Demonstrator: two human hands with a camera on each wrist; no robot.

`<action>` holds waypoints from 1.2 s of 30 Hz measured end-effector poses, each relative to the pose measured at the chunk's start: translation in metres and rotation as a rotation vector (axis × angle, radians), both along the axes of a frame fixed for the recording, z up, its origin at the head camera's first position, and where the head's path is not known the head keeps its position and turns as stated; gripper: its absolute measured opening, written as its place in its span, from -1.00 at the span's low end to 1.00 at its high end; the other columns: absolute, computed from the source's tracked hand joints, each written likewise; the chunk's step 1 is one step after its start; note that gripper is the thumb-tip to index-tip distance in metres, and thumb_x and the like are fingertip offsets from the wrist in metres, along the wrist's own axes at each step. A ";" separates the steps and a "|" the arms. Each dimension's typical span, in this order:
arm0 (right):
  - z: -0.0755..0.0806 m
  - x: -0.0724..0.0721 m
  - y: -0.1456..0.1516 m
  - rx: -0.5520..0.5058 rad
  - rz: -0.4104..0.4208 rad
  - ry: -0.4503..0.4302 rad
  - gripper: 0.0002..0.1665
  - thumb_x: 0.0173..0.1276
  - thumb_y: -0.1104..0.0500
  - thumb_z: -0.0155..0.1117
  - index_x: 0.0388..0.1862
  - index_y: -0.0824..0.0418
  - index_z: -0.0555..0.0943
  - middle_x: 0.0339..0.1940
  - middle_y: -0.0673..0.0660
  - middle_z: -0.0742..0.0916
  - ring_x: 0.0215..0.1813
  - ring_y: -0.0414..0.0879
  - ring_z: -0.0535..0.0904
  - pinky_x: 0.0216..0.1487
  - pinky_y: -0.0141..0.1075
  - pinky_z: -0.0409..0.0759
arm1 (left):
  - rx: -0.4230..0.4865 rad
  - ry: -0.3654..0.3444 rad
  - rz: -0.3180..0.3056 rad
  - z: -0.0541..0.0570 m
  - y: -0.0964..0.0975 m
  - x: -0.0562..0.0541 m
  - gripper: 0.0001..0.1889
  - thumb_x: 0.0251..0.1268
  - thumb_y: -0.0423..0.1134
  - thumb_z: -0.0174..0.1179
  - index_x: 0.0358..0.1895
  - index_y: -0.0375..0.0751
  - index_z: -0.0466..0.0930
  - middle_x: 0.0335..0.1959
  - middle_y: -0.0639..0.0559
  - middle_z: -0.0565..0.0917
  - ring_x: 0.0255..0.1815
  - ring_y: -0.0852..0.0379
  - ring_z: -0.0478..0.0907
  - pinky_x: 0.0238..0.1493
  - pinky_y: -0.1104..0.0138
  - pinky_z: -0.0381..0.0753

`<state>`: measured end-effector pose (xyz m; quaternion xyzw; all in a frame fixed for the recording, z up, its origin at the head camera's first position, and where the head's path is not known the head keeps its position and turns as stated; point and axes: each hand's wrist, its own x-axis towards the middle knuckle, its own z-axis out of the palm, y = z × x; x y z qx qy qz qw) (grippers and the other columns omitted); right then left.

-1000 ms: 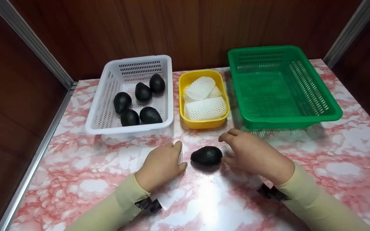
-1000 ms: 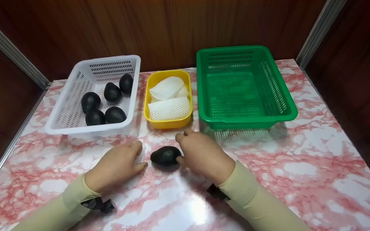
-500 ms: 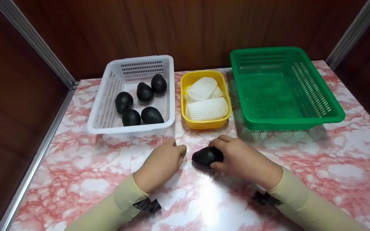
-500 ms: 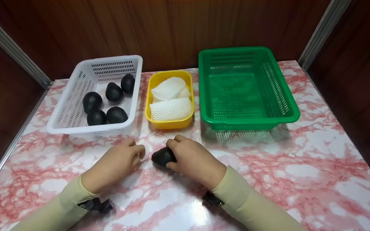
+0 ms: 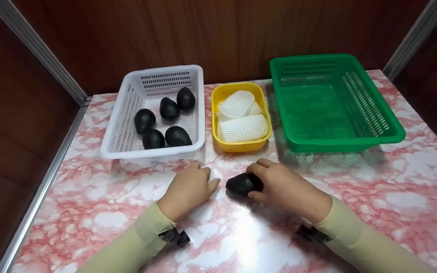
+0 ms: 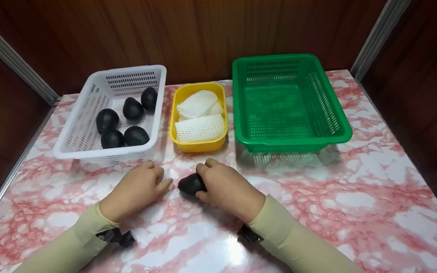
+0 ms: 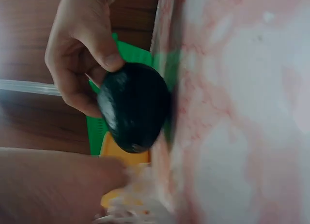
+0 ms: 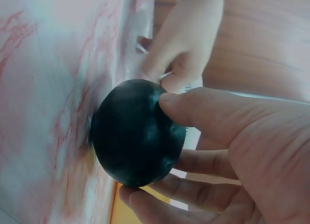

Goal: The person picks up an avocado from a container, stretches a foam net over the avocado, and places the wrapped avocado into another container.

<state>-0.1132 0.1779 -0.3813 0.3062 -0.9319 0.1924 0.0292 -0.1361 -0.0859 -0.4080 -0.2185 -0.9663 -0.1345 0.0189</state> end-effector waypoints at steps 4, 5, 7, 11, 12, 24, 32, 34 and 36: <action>0.001 0.000 0.001 0.011 -0.006 -0.001 -0.49 0.29 0.09 0.69 0.11 0.25 0.69 0.02 0.17 0.78 -0.06 0.02 0.75 0.02 -0.02 0.78 | 0.076 0.042 -0.023 0.002 0.001 -0.002 -0.78 0.46 -0.29 0.29 -0.44 -0.19 0.62 -0.40 -0.11 0.55 -0.40 -0.07 0.54 -0.34 0.08 0.59; 0.001 0.001 0.001 0.013 -0.007 -0.001 -0.49 0.29 0.09 0.69 0.11 0.25 0.68 0.02 0.17 0.77 -0.06 0.03 0.75 0.02 -0.02 0.78 | 0.102 0.045 -0.037 0.004 0.001 -0.001 -0.79 0.42 -0.36 0.28 -0.45 -0.17 0.59 -0.42 -0.07 0.51 -0.41 -0.01 0.48 -0.37 0.14 0.52; 0.001 0.001 0.000 0.018 -0.007 0.001 -0.48 0.27 0.09 0.70 0.09 0.26 0.67 0.01 0.18 0.76 -0.09 0.03 0.74 0.00 -0.03 0.78 | 0.153 0.041 -0.065 0.008 0.001 0.001 -0.82 0.39 -0.44 0.25 -0.41 -0.14 0.57 -0.41 -0.02 0.45 -0.42 0.08 0.37 -0.37 0.25 0.41; 0.001 0.001 -0.001 0.024 -0.013 0.008 -0.45 0.21 0.11 0.73 0.05 0.27 0.63 -0.04 0.17 0.73 -0.17 0.01 0.70 -0.05 -0.04 0.77 | 0.195 -0.028 -0.128 0.011 0.000 0.005 -0.84 0.40 -0.47 0.25 -0.15 -0.10 0.68 -0.33 -0.01 0.46 -0.34 0.10 0.37 -0.26 0.24 0.48; 0.001 0.002 -0.001 0.024 -0.015 0.010 -0.44 0.19 0.11 0.74 0.03 0.27 0.62 -0.06 0.16 0.72 -0.18 0.00 0.69 -0.06 -0.05 0.77 | 0.195 -0.058 -0.130 0.011 0.000 0.005 -0.82 0.41 -0.43 0.29 -0.05 -0.10 0.70 -0.28 -0.03 0.49 -0.32 0.10 0.41 -0.22 0.22 0.53; 0.002 0.003 0.000 0.014 -0.042 -0.026 -0.43 0.14 0.12 0.74 0.00 0.25 0.61 -0.11 0.13 0.68 -0.20 -0.04 0.64 -0.07 -0.07 0.74 | 0.051 -0.178 -0.057 0.000 0.002 0.001 -0.09 0.05 0.16 0.66 0.47 -0.18 0.59 0.08 -0.14 0.54 -0.06 -0.05 0.54 0.05 0.03 0.69; 0.001 0.001 0.001 -0.017 -0.036 -0.080 -0.43 0.15 0.11 0.74 -0.01 0.20 0.56 -0.28 0.11 0.76 -0.27 -0.06 0.66 -0.18 -0.10 0.70 | 0.040 -0.185 -0.041 -0.002 0.002 0.001 -0.04 0.02 0.22 0.65 0.50 -0.13 0.57 0.11 -0.14 0.57 -0.06 -0.08 0.58 0.05 0.02 0.70; 0.000 0.000 0.001 -0.026 -0.039 -0.093 -0.42 0.14 0.10 0.74 -0.02 0.18 0.55 -0.31 0.10 0.76 -0.27 -0.07 0.67 -0.19 -0.12 0.70 | 0.038 -0.182 -0.040 -0.002 0.002 0.001 -0.05 0.03 0.22 0.64 0.50 -0.13 0.57 0.11 -0.14 0.57 -0.05 -0.08 0.58 0.05 0.02 0.70; 0.000 -0.001 0.001 -0.030 -0.049 -0.107 -0.41 0.12 0.10 0.74 -0.02 0.16 0.55 -0.30 0.09 0.75 -0.27 -0.08 0.65 -0.20 -0.14 0.70 | 0.037 -0.179 -0.041 -0.002 0.002 0.001 -0.05 0.03 0.23 0.63 0.49 -0.14 0.57 0.11 -0.14 0.57 -0.05 -0.09 0.58 0.04 0.01 0.70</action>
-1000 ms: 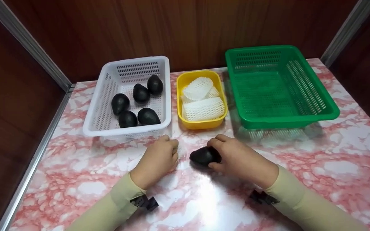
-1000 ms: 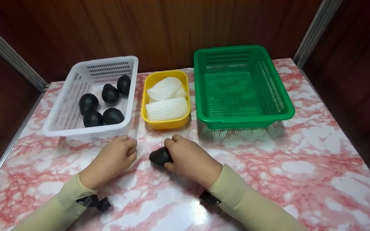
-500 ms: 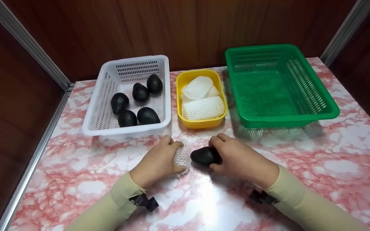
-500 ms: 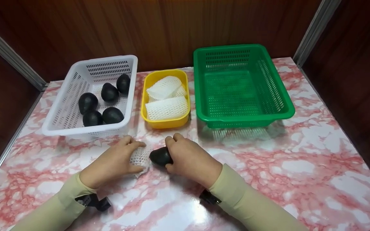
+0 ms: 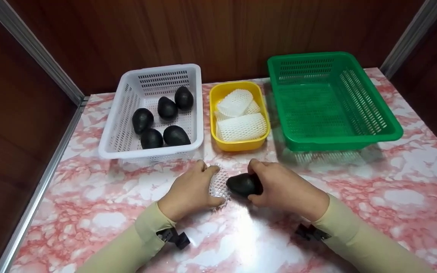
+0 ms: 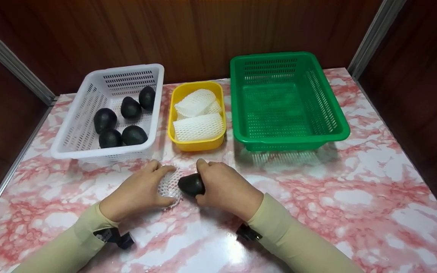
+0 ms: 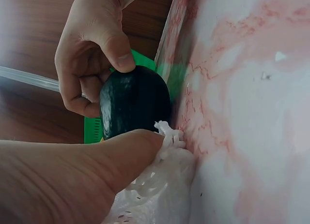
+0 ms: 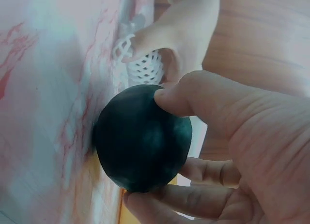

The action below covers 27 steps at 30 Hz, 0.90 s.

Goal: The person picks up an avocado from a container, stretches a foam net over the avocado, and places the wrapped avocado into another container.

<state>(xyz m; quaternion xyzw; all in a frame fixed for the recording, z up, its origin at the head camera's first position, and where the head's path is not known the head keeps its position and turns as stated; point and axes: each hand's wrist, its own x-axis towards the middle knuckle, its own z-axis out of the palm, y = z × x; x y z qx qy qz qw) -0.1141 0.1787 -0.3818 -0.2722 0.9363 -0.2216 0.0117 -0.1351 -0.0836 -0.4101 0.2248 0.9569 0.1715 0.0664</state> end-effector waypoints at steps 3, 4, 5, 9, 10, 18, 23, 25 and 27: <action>0.000 -0.001 -0.001 -0.005 -0.014 -0.005 -0.41 0.09 0.11 0.74 -0.02 0.15 0.55 -0.28 0.09 0.74 -0.25 -0.08 0.64 -0.20 -0.14 0.70 | 0.000 -0.001 -0.002 0.000 0.001 0.000 -0.05 0.03 0.23 0.63 0.49 -0.15 0.57 0.11 -0.14 0.56 -0.05 -0.08 0.58 0.03 0.02 0.70; 0.000 -0.001 -0.001 -0.004 -0.017 -0.001 -0.41 0.09 0.11 0.73 -0.02 0.15 0.55 -0.28 0.09 0.74 -0.25 -0.07 0.64 -0.19 -0.14 0.70 | 0.001 -0.001 -0.003 -0.001 0.001 0.000 -0.05 0.03 0.23 0.63 0.49 -0.15 0.57 0.11 -0.14 0.56 -0.05 -0.08 0.58 0.03 0.02 0.70; 0.000 -0.001 -0.002 -0.005 -0.019 0.005 -0.41 0.08 0.11 0.73 -0.02 0.16 0.55 -0.27 0.09 0.73 -0.24 -0.07 0.64 -0.19 -0.13 0.70 | 0.000 -0.003 -0.002 0.000 0.001 0.000 -0.04 0.02 0.23 0.63 0.49 -0.16 0.57 0.11 -0.13 0.56 -0.05 -0.08 0.58 0.03 0.02 0.70; 0.000 -0.002 -0.009 -0.003 -0.009 0.062 -0.36 0.07 0.10 0.75 0.03 0.20 0.56 -0.23 0.13 0.74 -0.20 -0.01 0.67 -0.13 -0.10 0.74 | -0.001 -0.012 0.008 0.000 0.001 0.000 -0.04 0.01 0.21 0.63 0.49 -0.16 0.56 0.12 -0.12 0.57 -0.05 -0.07 0.59 0.04 0.02 0.71; 0.000 -0.002 -0.011 0.001 -0.004 0.083 -0.34 0.06 0.09 0.76 0.05 0.21 0.57 -0.22 0.14 0.75 -0.19 0.01 0.68 -0.11 -0.08 0.75 | 0.000 -0.013 0.010 0.000 0.001 0.000 -0.04 0.00 0.20 0.64 0.49 -0.16 0.56 0.12 -0.12 0.57 -0.05 -0.07 0.59 0.04 0.02 0.71; -0.005 -0.001 -0.023 0.057 0.018 0.162 -0.32 0.05 0.08 0.76 0.12 0.17 0.63 -0.05 0.18 0.79 -0.01 0.12 0.67 0.07 0.02 0.76 | 0.022 -0.004 -0.002 0.003 0.002 0.002 -0.07 0.01 0.20 0.61 0.49 -0.08 0.53 0.09 -0.11 0.57 -0.12 -0.04 0.56 -0.09 0.04 0.70; -0.005 0.000 -0.022 0.068 0.026 0.150 -0.31 0.09 0.07 0.77 0.17 0.15 0.64 0.02 0.18 0.80 0.07 0.14 0.69 0.16 0.02 0.76 | 0.071 -0.016 -0.023 0.016 -0.003 0.004 0.20 -0.02 0.36 0.63 0.72 0.10 0.26 0.11 -0.08 0.54 -0.11 0.01 0.53 -0.12 0.08 0.68; -0.005 -0.001 -0.022 0.070 0.026 0.143 -0.30 0.09 0.06 0.76 0.17 0.15 0.63 0.02 0.18 0.80 0.07 0.14 0.69 0.15 0.02 0.76 | 0.057 0.022 -0.056 0.022 -0.007 0.004 0.30 -0.10 0.38 0.68 0.75 0.05 0.22 0.17 -0.09 0.56 0.00 -0.04 0.56 0.02 0.04 0.71; -0.004 -0.001 -0.022 0.071 0.022 0.139 -0.31 0.08 0.06 0.76 0.16 0.14 0.63 0.02 0.18 0.80 0.07 0.13 0.69 0.15 0.03 0.76 | 0.007 0.064 -0.093 0.024 -0.010 0.002 0.31 -0.14 0.35 0.72 0.72 -0.08 0.28 0.28 -0.15 0.59 0.17 -0.13 0.57 0.21 -0.03 0.70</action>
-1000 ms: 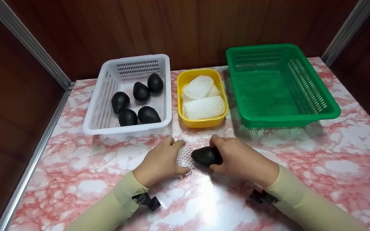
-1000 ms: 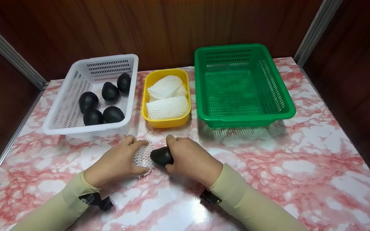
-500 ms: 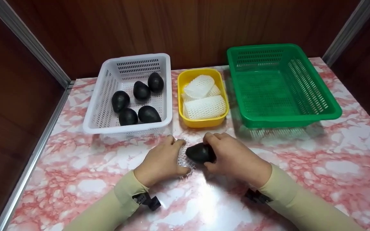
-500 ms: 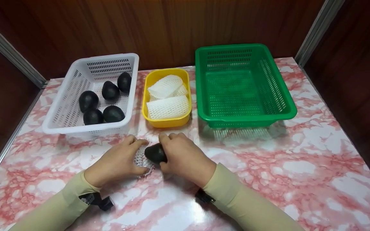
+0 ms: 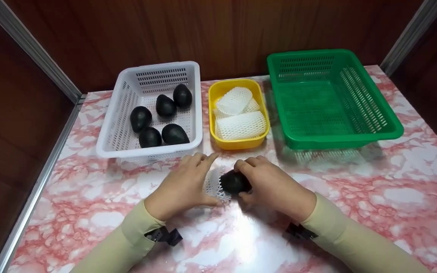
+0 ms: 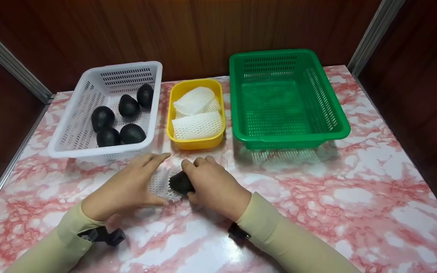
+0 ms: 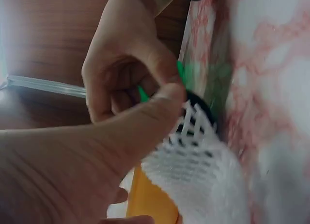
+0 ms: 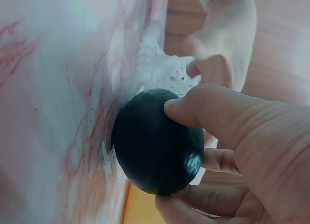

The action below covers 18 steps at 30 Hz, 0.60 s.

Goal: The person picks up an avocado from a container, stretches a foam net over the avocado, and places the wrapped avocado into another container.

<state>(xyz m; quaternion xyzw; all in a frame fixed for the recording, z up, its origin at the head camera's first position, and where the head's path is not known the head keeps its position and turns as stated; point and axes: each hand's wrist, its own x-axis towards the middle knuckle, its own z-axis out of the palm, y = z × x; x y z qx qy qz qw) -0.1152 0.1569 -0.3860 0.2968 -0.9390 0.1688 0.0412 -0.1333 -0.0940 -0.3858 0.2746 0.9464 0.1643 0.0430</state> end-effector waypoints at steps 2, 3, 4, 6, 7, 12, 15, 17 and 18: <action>0.000 0.000 -0.001 -0.005 -0.006 -0.008 -0.31 0.08 0.05 0.74 0.16 0.14 0.63 0.02 0.17 0.79 0.08 0.13 0.69 0.15 0.03 0.76 | -0.051 0.017 -0.024 0.000 -0.003 -0.003 0.26 -0.11 0.31 0.72 0.67 -0.19 0.35 0.40 -0.20 0.60 0.35 -0.24 0.56 0.39 -0.11 0.64; 0.000 0.000 -0.001 -0.008 -0.007 -0.007 -0.32 0.08 0.05 0.74 0.15 0.14 0.63 0.02 0.17 0.79 0.08 0.13 0.69 0.15 0.03 0.76 | -0.075 0.015 -0.032 -0.002 -0.003 -0.004 0.21 -0.07 0.29 0.71 0.64 -0.23 0.39 0.44 -0.21 0.60 0.41 -0.28 0.55 0.48 -0.13 0.59; 0.000 0.000 -0.001 -0.013 -0.007 -0.007 -0.32 0.07 0.05 0.74 0.15 0.14 0.63 0.02 0.17 0.79 0.08 0.13 0.69 0.15 0.03 0.76 | -0.096 0.002 -0.038 -0.003 -0.002 -0.005 0.16 -0.02 0.27 0.70 0.62 -0.24 0.42 0.46 -0.21 0.61 0.45 -0.29 0.55 0.52 -0.14 0.56; -0.001 -0.001 0.000 -0.024 -0.001 0.004 -0.33 0.06 0.07 0.75 0.13 0.15 0.63 0.00 0.18 0.79 0.07 0.13 0.69 0.13 0.03 0.77 | -0.113 -0.028 -0.049 -0.007 0.000 -0.006 0.06 0.04 0.23 0.68 0.58 -0.21 0.48 0.45 -0.21 0.64 0.47 -0.27 0.57 0.55 -0.15 0.52; -0.002 -0.002 0.001 -0.029 0.004 0.009 -0.32 0.05 0.07 0.75 0.12 0.16 0.63 0.00 0.18 0.79 0.05 0.13 0.69 0.12 0.03 0.77 | -0.110 -0.035 -0.058 -0.009 0.002 -0.006 0.00 0.09 0.21 0.66 0.56 -0.20 0.50 0.44 -0.20 0.66 0.46 -0.25 0.58 0.56 -0.14 0.52; -0.004 -0.004 0.006 -0.054 0.035 0.031 -0.32 0.03 0.12 0.80 0.08 0.22 0.63 -0.06 0.20 0.79 0.00 0.11 0.71 0.08 0.00 0.79 | -0.035 -0.023 -0.096 -0.013 0.012 -0.005 -0.38 0.32 0.08 0.53 0.34 -0.16 0.67 0.15 -0.09 0.82 0.16 -0.10 0.74 0.32 -0.01 0.68; -0.003 -0.005 0.008 -0.068 0.043 0.007 -0.34 0.06 0.13 0.80 0.07 0.24 0.63 -0.08 0.19 0.78 -0.02 0.08 0.72 0.09 -0.02 0.80 | 0.051 -0.041 -0.113 -0.013 0.017 -0.005 -0.54 0.37 -0.01 0.49 0.21 -0.14 0.69 0.00 -0.03 0.84 -0.01 -0.02 0.75 0.16 0.06 0.74; -0.001 -0.006 0.010 -0.078 0.045 -0.016 -0.34 0.07 0.13 0.80 0.08 0.24 0.62 -0.08 0.18 0.77 -0.02 0.06 0.72 0.09 -0.03 0.80 | 0.109 -0.070 -0.126 -0.014 0.021 -0.006 -0.56 0.37 -0.05 0.50 0.20 -0.14 0.67 0.00 -0.02 0.83 0.00 0.00 0.75 0.17 0.08 0.75; 0.000 -0.006 0.011 -0.083 0.048 -0.022 -0.34 0.08 0.14 0.80 0.08 0.25 0.62 -0.08 0.18 0.76 -0.03 0.05 0.72 0.08 -0.04 0.80 | 0.136 -0.085 -0.133 -0.014 0.023 -0.006 -0.54 0.37 -0.06 0.51 0.22 -0.15 0.66 0.02 -0.04 0.82 0.03 0.00 0.75 0.20 0.08 0.75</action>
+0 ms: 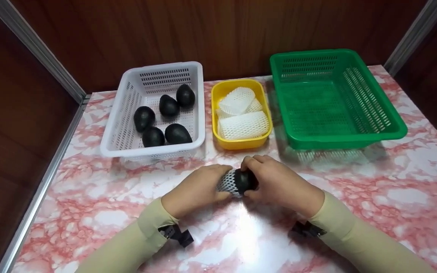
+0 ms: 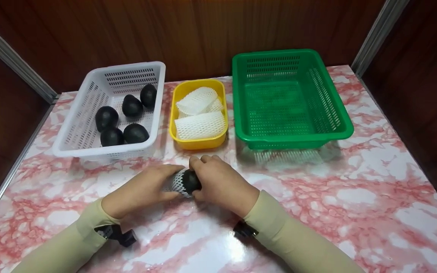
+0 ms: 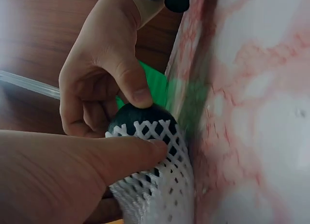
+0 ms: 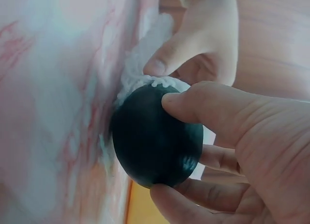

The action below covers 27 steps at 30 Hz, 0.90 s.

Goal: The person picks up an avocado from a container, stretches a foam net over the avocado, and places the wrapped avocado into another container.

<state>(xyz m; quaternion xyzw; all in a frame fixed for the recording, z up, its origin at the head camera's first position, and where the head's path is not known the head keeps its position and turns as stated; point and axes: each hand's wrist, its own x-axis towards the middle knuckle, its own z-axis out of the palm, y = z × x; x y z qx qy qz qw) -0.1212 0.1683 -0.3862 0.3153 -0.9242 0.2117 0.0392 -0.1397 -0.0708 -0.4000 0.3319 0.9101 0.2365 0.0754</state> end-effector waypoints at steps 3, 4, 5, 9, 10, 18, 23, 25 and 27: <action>0.002 0.000 0.003 -0.022 0.007 -0.012 -0.36 0.07 0.17 0.80 0.06 0.24 0.62 -0.09 0.17 0.75 -0.05 0.03 0.71 0.06 -0.05 0.79 | 0.052 -0.032 -0.029 -0.001 0.008 -0.002 -0.49 0.33 -0.08 0.53 0.26 -0.16 0.62 0.08 -0.04 0.79 0.09 0.01 0.74 0.28 0.10 0.74; 0.002 0.000 0.003 -0.027 0.010 -0.014 -0.36 0.06 0.18 0.80 0.05 0.24 0.62 -0.10 0.17 0.75 -0.06 0.02 0.70 0.05 -0.05 0.78 | 0.064 -0.037 -0.040 -0.001 0.010 -0.003 -0.46 0.32 -0.09 0.54 0.28 -0.16 0.61 0.09 -0.05 0.79 0.11 0.01 0.73 0.30 0.10 0.73; 0.003 0.000 0.004 -0.031 0.012 -0.016 -0.37 0.05 0.19 0.80 0.03 0.23 0.61 -0.10 0.16 0.74 -0.07 0.01 0.69 0.04 -0.06 0.77 | 0.073 -0.041 -0.051 -0.001 0.013 -0.004 -0.44 0.30 -0.10 0.55 0.31 -0.16 0.60 0.11 -0.05 0.78 0.13 0.01 0.72 0.32 0.10 0.72; 0.003 -0.002 0.007 -0.044 0.015 -0.030 -0.38 0.03 0.21 0.79 0.01 0.23 0.61 -0.12 0.15 0.74 -0.09 0.00 0.68 0.03 -0.06 0.76 | 0.086 -0.052 -0.080 -0.003 0.020 -0.006 -0.33 0.27 -0.11 0.56 0.42 -0.14 0.56 0.18 -0.04 0.76 0.18 0.03 0.70 0.36 0.14 0.70; 0.002 -0.002 0.008 -0.048 0.012 -0.040 -0.38 0.04 0.21 0.78 0.02 0.23 0.61 -0.11 0.15 0.75 -0.08 0.00 0.68 0.04 -0.06 0.76 | 0.086 -0.055 -0.087 -0.004 0.021 -0.007 -0.31 0.27 -0.11 0.56 0.45 -0.14 0.55 0.21 -0.04 0.76 0.20 0.03 0.70 0.37 0.14 0.70; 0.001 -0.004 0.013 -0.047 0.015 -0.086 -0.29 0.00 0.25 0.80 0.13 0.26 0.63 0.01 0.20 0.78 0.02 0.05 0.73 0.13 -0.04 0.80 | -0.092 -0.037 0.000 -0.001 0.005 -0.006 0.01 0.09 0.05 0.68 0.58 -0.25 0.42 0.31 -0.14 0.68 0.26 -0.07 0.67 0.42 0.04 0.67; 0.001 -0.004 0.017 -0.039 0.011 -0.100 -0.27 -0.02 0.27 0.80 0.15 0.25 0.64 0.04 0.20 0.78 0.04 0.04 0.74 0.13 -0.03 0.80 | -0.109 -0.014 -0.003 -0.003 0.003 -0.006 -0.20 0.14 0.03 0.64 0.42 -0.19 0.56 0.15 -0.07 0.74 0.10 -0.04 0.68 0.29 0.04 0.70; 0.001 -0.004 0.017 -0.042 0.009 -0.104 -0.29 -0.01 0.28 0.79 0.13 0.24 0.64 0.03 0.18 0.78 0.01 0.01 0.73 0.10 -0.06 0.79 | -0.079 -0.003 -0.015 -0.004 0.004 -0.006 -0.34 0.20 -0.01 0.60 0.32 -0.17 0.62 0.08 -0.05 0.77 0.07 -0.03 0.70 0.26 0.05 0.71; 0.001 -0.004 0.018 -0.047 0.017 -0.095 -0.32 0.00 0.28 0.78 0.11 0.24 0.64 0.01 0.17 0.78 -0.04 0.00 0.71 0.04 -0.10 0.78 | -0.047 -0.005 -0.018 -0.004 0.006 -0.006 -0.44 0.26 -0.04 0.57 0.25 -0.15 0.65 0.05 -0.04 0.79 0.05 -0.02 0.72 0.25 0.05 0.71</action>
